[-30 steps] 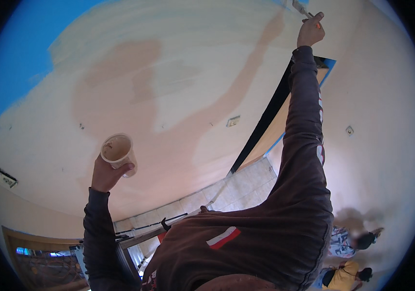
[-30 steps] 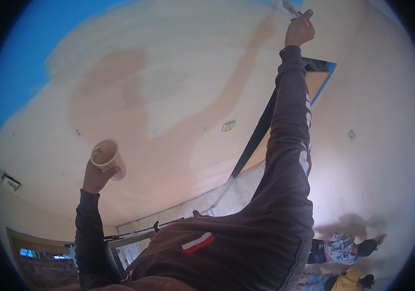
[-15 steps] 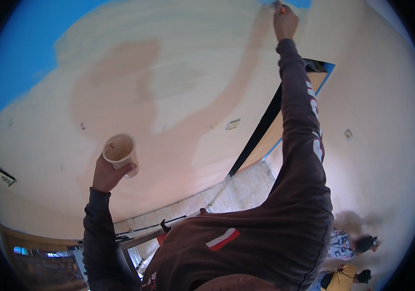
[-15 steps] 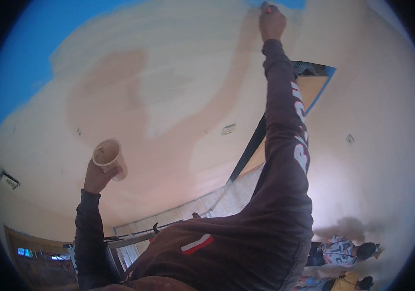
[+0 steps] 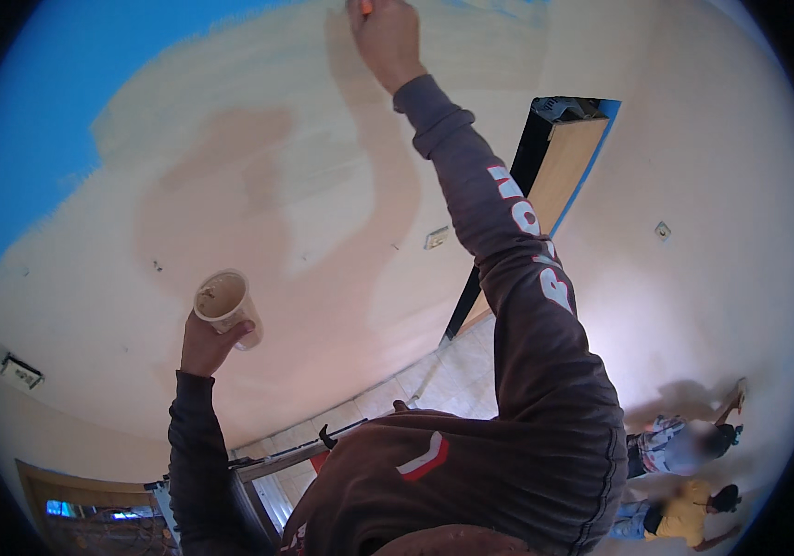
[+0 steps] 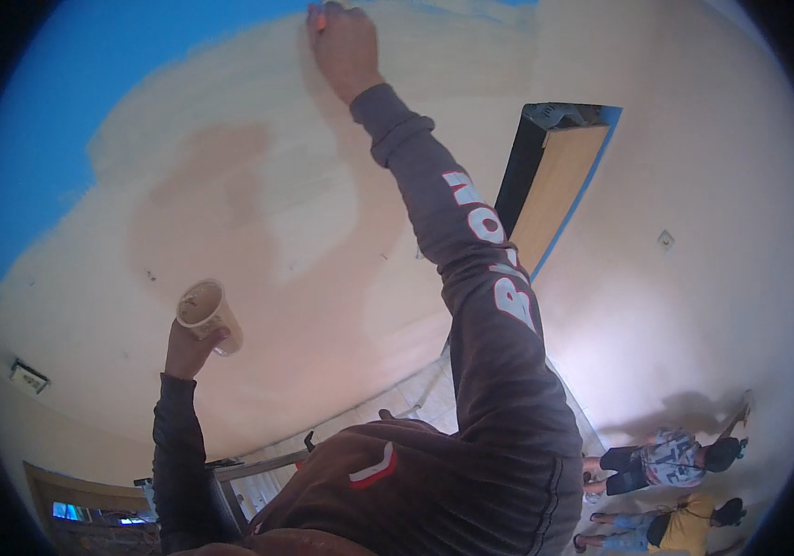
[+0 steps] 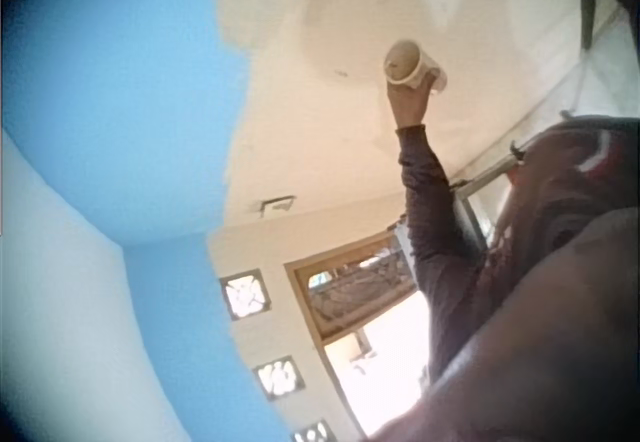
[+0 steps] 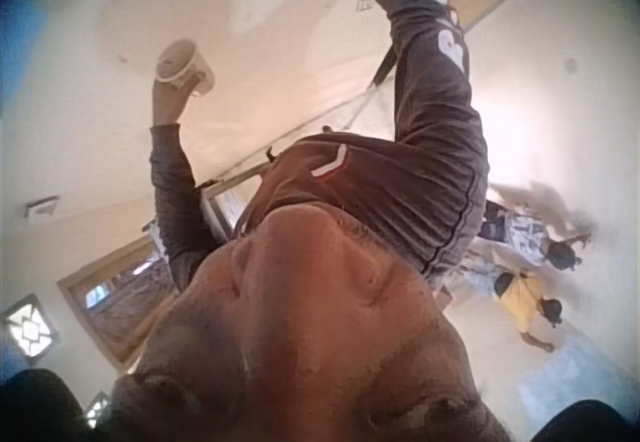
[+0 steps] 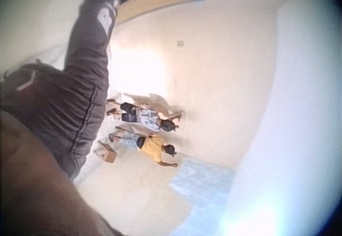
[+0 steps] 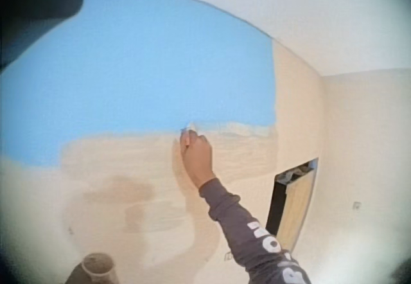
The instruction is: The person paints a ceiling with white paint using a small brush and a plastic cup. They repeatedly dip the brush into the cup and apply paint to the ceiling surface in a room with blue-painted edges.
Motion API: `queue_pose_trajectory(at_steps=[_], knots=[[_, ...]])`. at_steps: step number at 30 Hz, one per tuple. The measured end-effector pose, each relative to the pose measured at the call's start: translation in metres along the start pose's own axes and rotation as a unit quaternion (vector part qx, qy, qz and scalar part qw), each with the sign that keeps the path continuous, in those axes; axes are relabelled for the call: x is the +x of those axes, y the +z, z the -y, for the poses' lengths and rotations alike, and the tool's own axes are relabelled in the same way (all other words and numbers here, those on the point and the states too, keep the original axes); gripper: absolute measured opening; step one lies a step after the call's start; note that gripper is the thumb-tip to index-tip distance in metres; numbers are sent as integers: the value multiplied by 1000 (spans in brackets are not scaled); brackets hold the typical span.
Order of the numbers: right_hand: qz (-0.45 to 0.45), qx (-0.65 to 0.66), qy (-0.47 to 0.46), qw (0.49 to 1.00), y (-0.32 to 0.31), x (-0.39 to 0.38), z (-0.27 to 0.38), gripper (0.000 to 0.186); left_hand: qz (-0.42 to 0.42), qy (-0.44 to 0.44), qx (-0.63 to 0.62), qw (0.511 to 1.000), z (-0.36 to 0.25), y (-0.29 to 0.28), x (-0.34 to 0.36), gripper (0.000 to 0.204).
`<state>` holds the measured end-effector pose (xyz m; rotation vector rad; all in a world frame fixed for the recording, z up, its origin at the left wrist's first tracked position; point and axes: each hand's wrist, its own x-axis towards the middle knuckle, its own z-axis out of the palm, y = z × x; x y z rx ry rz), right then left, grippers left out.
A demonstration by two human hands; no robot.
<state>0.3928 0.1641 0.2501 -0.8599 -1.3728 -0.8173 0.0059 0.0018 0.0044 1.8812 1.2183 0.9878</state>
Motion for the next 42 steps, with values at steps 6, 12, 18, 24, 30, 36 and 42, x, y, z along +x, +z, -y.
queue_pose_trajectory(at_steps=[6, 12, 18, 24, 30, 36, 42], knots=[[-39, 181, -22, 983, -5, -1, 36, 27, -6, 10, 3, 1000, 0, -1, -1, 68], [-93, 203, 42, 974, -60, -13, -32, 28, 2, 19, 0, 1000, -1, -1, 1, 71], [-110, 343, 392, 847, -147, -62, -7, 31, -15, 18, 18, 1000, -3, -1, 0, 77], [41, 456, 460, 761, -159, -123, 49, 33, -35, 23, 43, 998, -1, 2, -4, 79], [153, 504, 483, 700, -133, -139, 122, 37, -21, 14, 26, 999, -9, 2, -7, 78], [94, 558, 497, 658, -104, -135, 114, 36, -31, 32, 59, 997, -6, 2, -2, 78], [-24, 557, 316, 767, -24, -49, 41, 36, -21, 17, 38, 999, -13, -1, -7, 75]])
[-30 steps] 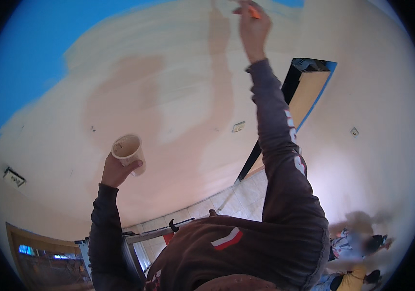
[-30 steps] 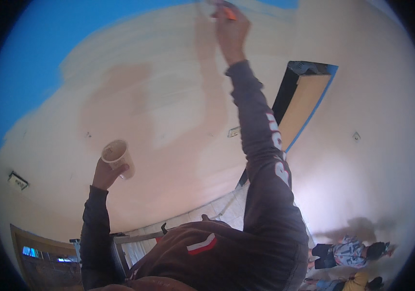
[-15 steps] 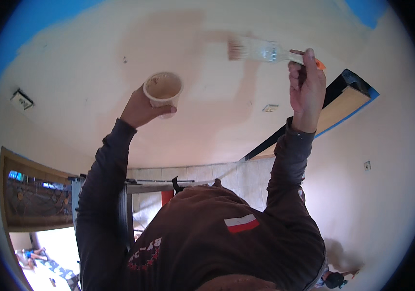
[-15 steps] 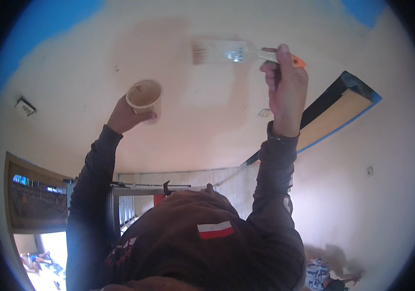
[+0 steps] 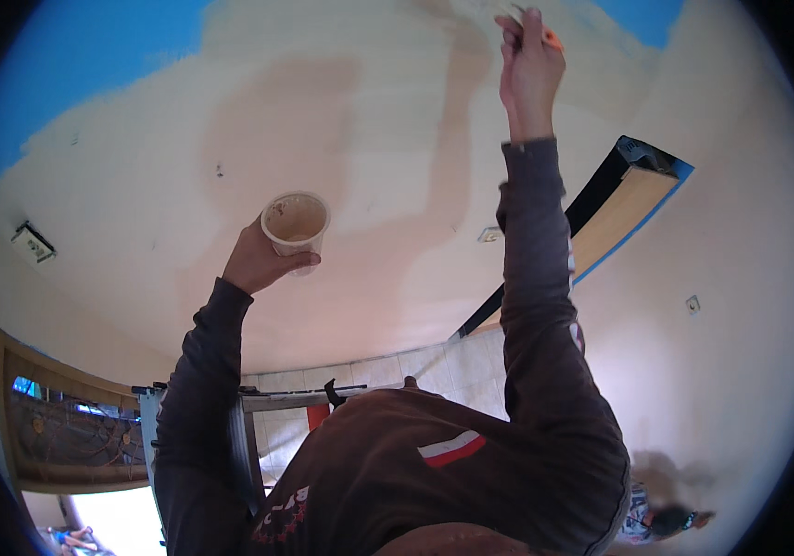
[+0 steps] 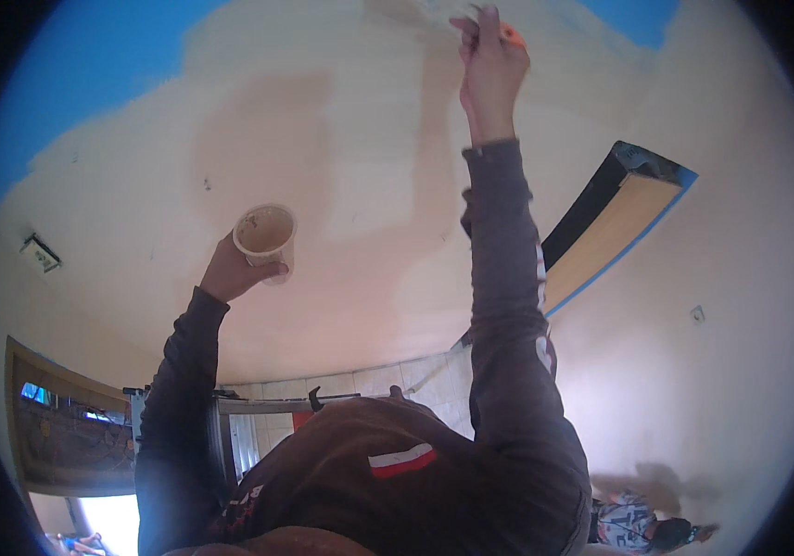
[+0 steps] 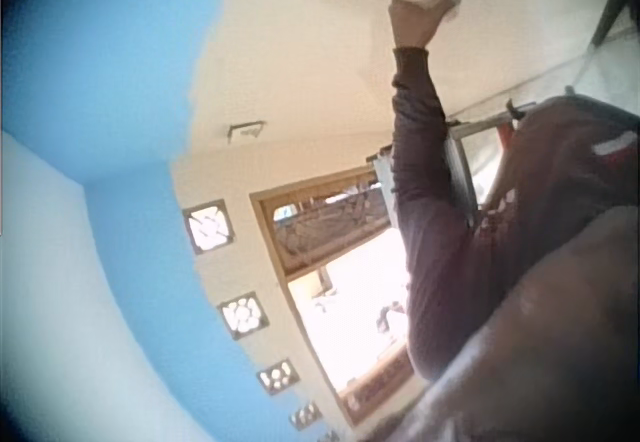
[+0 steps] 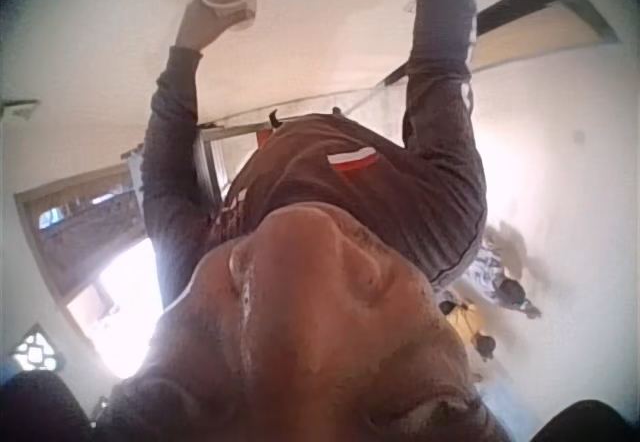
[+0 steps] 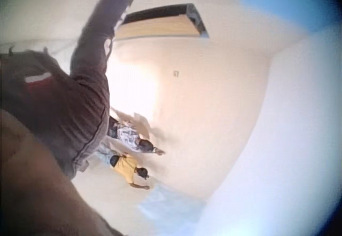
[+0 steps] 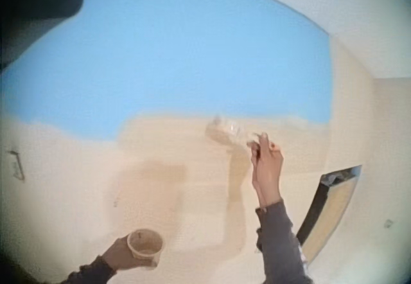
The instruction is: The person paints a ceiling with white paint using a small brush and a plastic cup. They repeatedly dip the brush into the cup and apply paint to the ceiling surface in a room with blue-painted edges.
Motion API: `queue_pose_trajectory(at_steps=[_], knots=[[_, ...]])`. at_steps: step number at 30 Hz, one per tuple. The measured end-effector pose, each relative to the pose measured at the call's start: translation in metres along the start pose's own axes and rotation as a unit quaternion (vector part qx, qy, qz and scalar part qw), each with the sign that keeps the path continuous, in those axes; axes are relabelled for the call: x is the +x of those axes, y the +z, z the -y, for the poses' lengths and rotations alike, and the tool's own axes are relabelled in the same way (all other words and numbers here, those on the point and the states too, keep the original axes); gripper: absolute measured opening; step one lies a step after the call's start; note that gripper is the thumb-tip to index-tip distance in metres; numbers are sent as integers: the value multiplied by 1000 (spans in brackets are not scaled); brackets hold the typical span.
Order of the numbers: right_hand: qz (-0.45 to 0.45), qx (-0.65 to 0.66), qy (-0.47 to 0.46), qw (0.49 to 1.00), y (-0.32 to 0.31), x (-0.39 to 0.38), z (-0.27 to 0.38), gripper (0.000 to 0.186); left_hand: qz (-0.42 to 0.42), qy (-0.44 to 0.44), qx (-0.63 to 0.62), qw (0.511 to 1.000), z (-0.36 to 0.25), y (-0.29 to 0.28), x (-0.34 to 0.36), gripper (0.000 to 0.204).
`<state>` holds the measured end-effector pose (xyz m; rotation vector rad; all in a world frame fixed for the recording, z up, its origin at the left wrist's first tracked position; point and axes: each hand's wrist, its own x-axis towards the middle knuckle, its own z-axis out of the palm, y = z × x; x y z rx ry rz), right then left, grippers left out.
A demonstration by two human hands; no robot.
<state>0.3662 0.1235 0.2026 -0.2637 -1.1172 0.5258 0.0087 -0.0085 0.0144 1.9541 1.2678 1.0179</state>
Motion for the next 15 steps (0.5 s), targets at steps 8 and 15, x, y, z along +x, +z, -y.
queue_pose_trajectory(at_steps=[8, 15], knots=[[72, -112, -54, 990, 47, 79, -19, 31, -5, 9, -28, 1000, 2, 3, 2, 75], [52, -214, -99, 970, 21, 98, -33, 34, 0, 1, -11, 1000, 1, 2, 2, 75]])
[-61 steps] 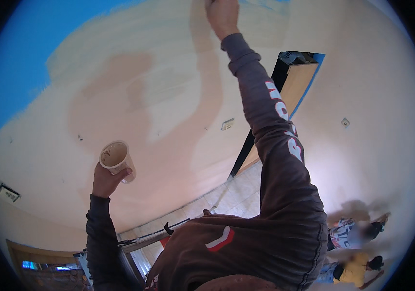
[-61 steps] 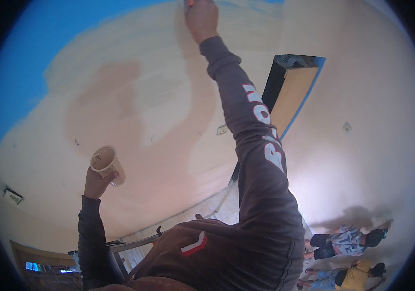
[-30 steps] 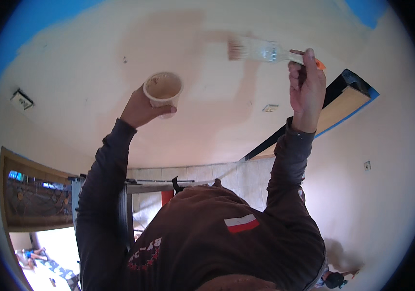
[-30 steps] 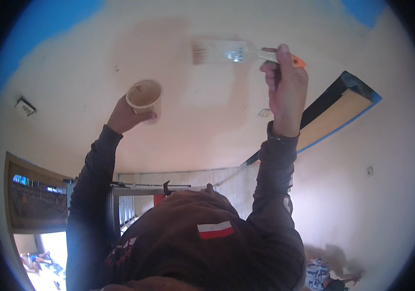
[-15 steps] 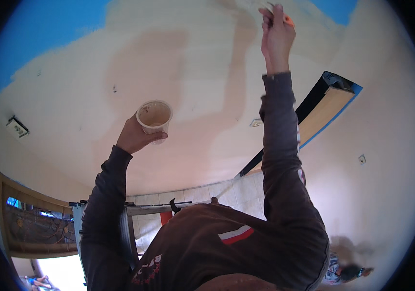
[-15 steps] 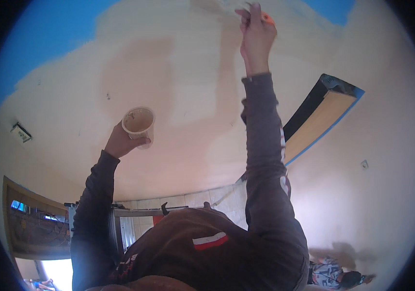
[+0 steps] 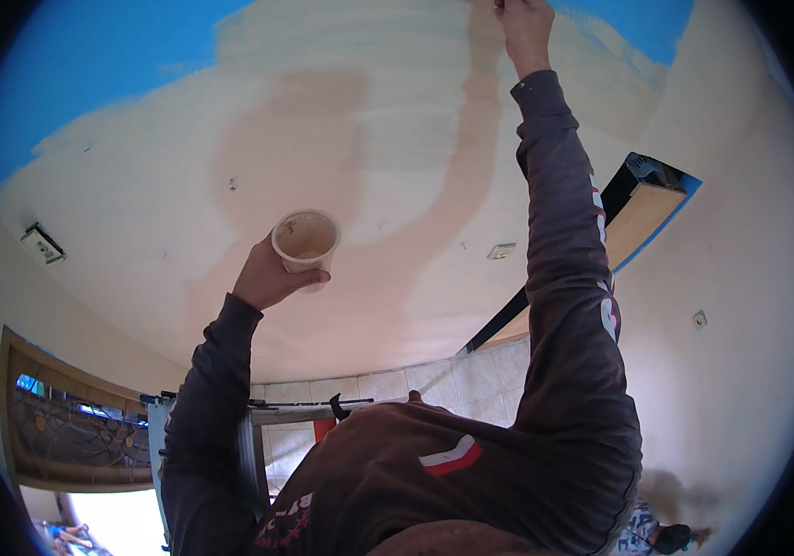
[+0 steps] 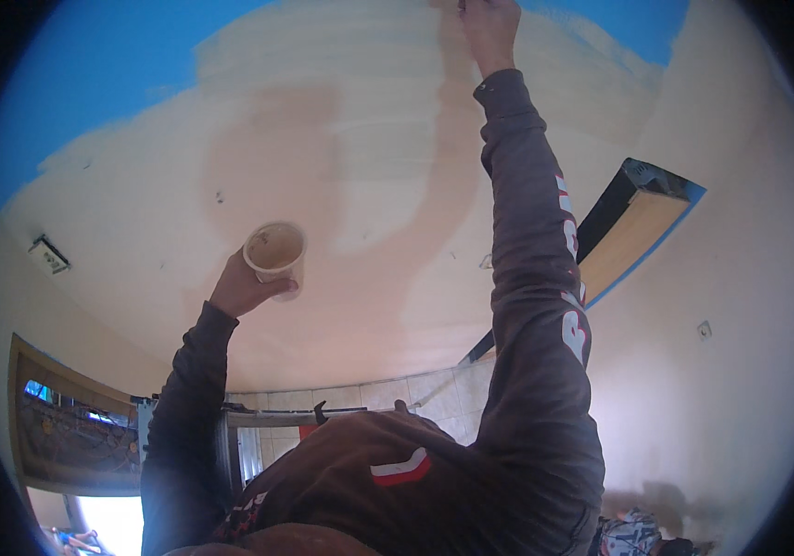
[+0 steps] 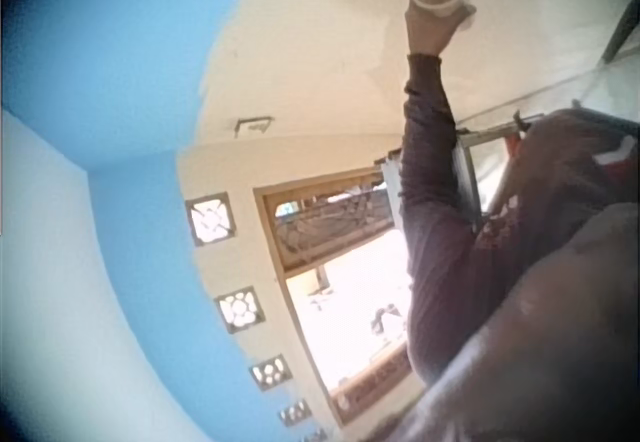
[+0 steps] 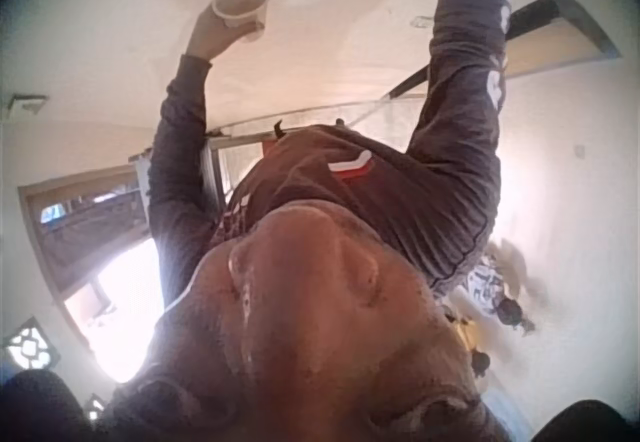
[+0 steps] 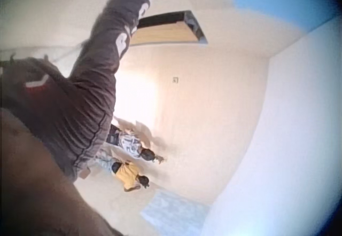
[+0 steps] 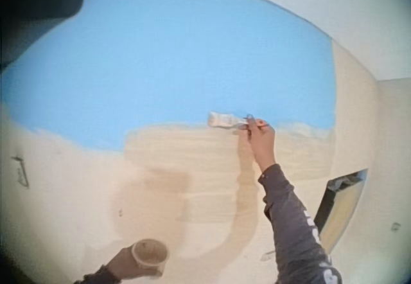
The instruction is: The person paints a ceiling with white paint using a small brush and a plastic cup. They repeatedly dip the brush into the cup and apply paint to the ceiling surface in a room with blue-painted edges.
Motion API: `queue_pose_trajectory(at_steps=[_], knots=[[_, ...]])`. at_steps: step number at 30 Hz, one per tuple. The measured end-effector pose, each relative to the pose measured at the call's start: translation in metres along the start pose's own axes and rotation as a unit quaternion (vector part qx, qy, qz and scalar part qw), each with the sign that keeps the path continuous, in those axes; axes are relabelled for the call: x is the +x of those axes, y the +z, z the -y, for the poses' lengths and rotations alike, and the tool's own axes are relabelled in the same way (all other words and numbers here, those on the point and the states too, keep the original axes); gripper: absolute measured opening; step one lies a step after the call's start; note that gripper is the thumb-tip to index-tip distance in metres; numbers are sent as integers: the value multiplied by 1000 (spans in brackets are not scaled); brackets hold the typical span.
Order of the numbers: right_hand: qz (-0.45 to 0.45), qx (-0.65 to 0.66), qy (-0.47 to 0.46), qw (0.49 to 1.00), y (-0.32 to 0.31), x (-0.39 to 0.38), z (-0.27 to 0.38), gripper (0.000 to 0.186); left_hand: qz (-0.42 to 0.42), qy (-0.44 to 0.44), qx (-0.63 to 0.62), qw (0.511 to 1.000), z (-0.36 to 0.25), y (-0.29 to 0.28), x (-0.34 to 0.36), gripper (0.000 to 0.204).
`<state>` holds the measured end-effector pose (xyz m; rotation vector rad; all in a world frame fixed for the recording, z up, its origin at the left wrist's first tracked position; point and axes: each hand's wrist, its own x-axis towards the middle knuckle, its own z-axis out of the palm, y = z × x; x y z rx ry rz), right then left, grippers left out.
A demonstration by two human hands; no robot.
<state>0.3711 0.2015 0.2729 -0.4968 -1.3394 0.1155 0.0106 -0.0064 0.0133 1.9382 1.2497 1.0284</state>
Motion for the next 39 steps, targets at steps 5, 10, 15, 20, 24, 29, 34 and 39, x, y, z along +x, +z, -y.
queue_pose_trajectory(at_steps=[5, 10, 15, 20, 24, 29, 34, 39], knots=[[-7, -62, -37, 997, -31, 12, -2, 35, -4, -2, 4, 1000, 0, 1, -1, 74], [-74, -84, -33, 993, -75, 24, -11, 36, 4, -7, -1, 1000, 1, 0, 0, 74], [-90, -115, -55, 988, -127, 29, -20, 37, 7, -5, -6, 1000, 6, 0, 0, 74], [-143, -226, -92, 959, -186, 38, -32, 30, 10, 5, -24, 1000, 4, 1, 2, 74], [-165, -303, -149, 927, -199, 30, -17, 32, 8, -6, -6, 1000, 2, 1, 1, 73], [-219, -307, -180, 909, -178, 9, 6, 28, 11, -11, 3, 1000, 1, 2, 2, 74], [-170, -528, -200, 807, -178, 16, -5, 28, 13, -3, -10, 1000, 5, 3, 3, 74], [-114, -442, -257, 852, -111, -6, -8, 22, 11, -6, -17, 1000, 2, 2, 2, 76]])
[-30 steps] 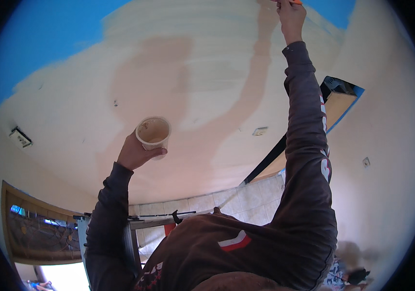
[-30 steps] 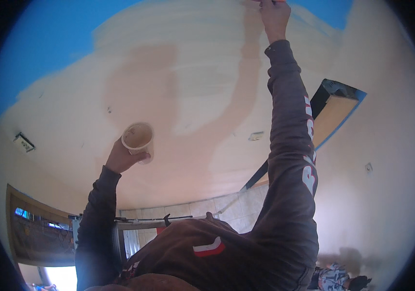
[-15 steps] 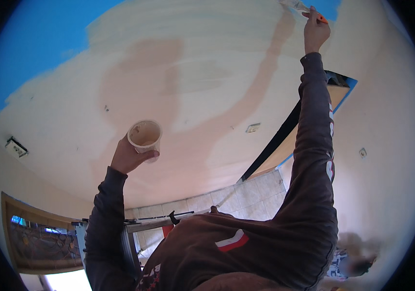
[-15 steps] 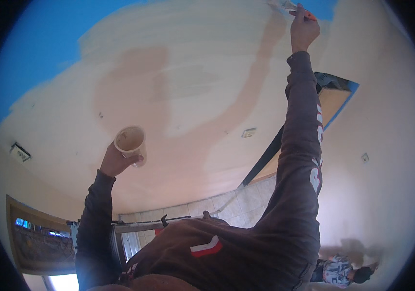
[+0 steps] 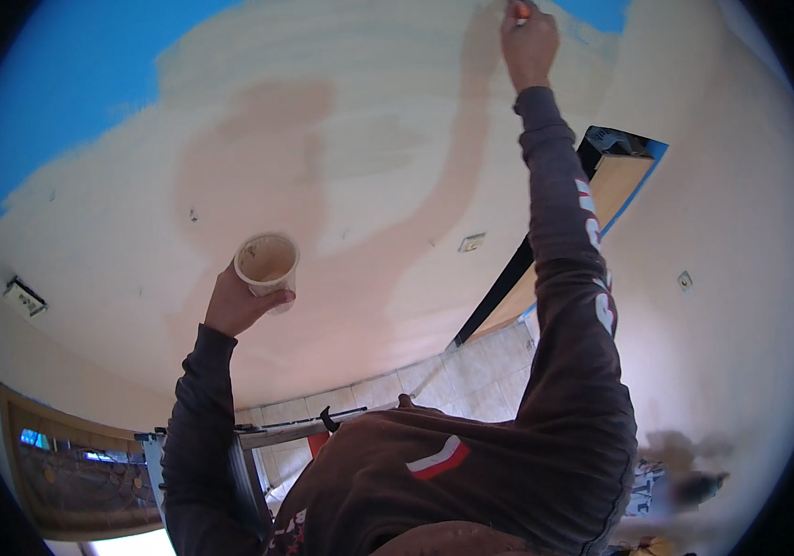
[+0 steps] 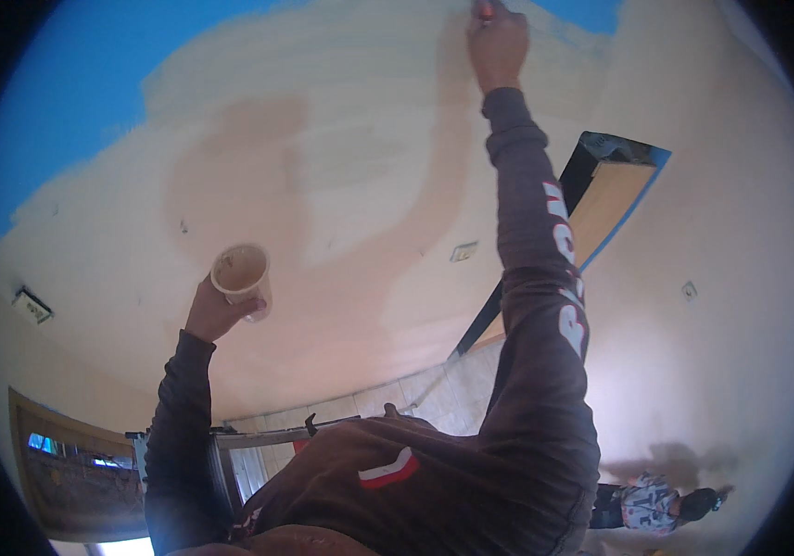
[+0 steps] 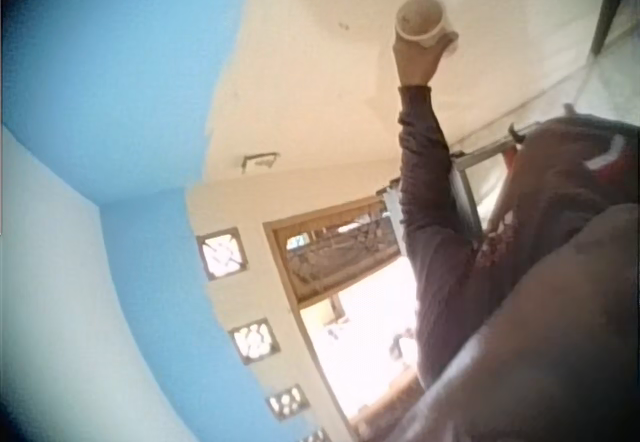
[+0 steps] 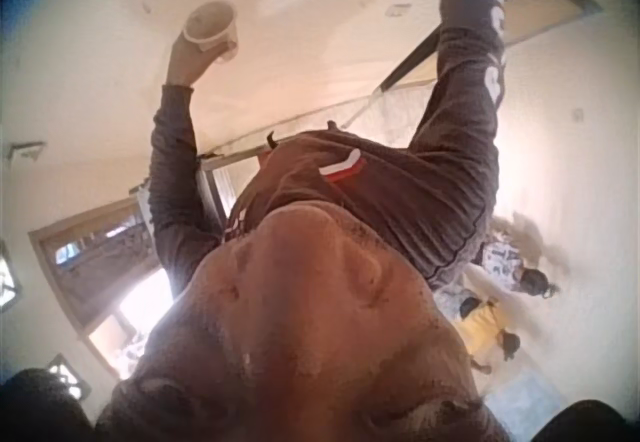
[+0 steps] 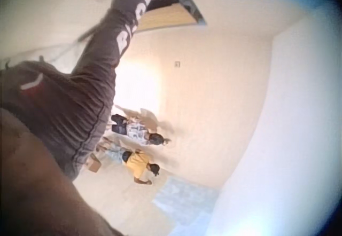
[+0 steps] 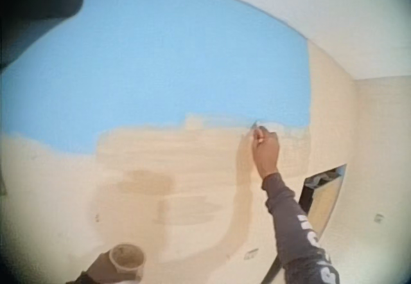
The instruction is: The person paints a ceiling with white paint using a small brush and a plastic cup. They repeatedly dip the brush into the cup and apply paint to the ceiling surface in a room with blue-painted edges.
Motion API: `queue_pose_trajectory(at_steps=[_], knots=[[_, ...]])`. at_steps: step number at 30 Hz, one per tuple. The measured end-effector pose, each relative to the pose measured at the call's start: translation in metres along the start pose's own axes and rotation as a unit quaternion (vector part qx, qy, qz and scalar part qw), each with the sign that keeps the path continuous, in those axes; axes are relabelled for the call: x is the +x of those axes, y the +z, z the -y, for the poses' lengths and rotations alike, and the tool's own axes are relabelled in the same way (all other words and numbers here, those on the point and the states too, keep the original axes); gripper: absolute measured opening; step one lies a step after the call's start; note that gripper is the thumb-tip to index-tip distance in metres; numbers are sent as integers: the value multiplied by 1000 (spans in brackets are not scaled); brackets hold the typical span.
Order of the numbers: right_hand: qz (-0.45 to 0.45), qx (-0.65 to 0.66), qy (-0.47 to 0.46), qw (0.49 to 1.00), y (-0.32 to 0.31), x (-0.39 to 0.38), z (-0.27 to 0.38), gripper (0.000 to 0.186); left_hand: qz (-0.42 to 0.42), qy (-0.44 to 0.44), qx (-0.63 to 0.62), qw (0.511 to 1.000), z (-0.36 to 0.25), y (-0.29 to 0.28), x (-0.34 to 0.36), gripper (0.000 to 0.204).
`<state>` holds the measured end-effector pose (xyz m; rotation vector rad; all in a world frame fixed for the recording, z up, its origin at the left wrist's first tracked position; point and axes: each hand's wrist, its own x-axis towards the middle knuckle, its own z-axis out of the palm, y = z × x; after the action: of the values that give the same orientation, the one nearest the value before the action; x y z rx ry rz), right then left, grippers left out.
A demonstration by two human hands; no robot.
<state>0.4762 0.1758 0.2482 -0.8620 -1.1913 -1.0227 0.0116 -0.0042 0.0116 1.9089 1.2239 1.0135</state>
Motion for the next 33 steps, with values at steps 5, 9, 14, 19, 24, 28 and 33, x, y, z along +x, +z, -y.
queue_pose_trajectory(at_steps=[5, 9, 14, 19, 24, 28, 33], knots=[[13, 57, -46, 997, 15, -2, 79, 16, 1, -9, -1, 1000, -3, 0, -2, 75], [26, 108, -52, 992, 28, -3, 134, 11, 1, -5, -1, 1000, 1, 0, -3, 75], [9, 155, -84, 984, 47, -8, 192, 19, 11, 7, -2, 1000, 2, 0, 2, 75], [19, 301, -26, 953, 44, -17, 246, 22, 5, -21, 8, 1000, 1, -4, -4, 73], [165, 524, 230, 803, 20, -31, 233, 28, -18, 26, 56, 998, 4, -2, 0, 78], [220, 574, 426, 664, -27, -35, 206, 21, -9, 13, 54, 998, -3, 1, 0, 78], [198, 661, 482, 540, -26, -63, 182, 23, -10, -3, 36, 999, 2, -1, -3, 78]])
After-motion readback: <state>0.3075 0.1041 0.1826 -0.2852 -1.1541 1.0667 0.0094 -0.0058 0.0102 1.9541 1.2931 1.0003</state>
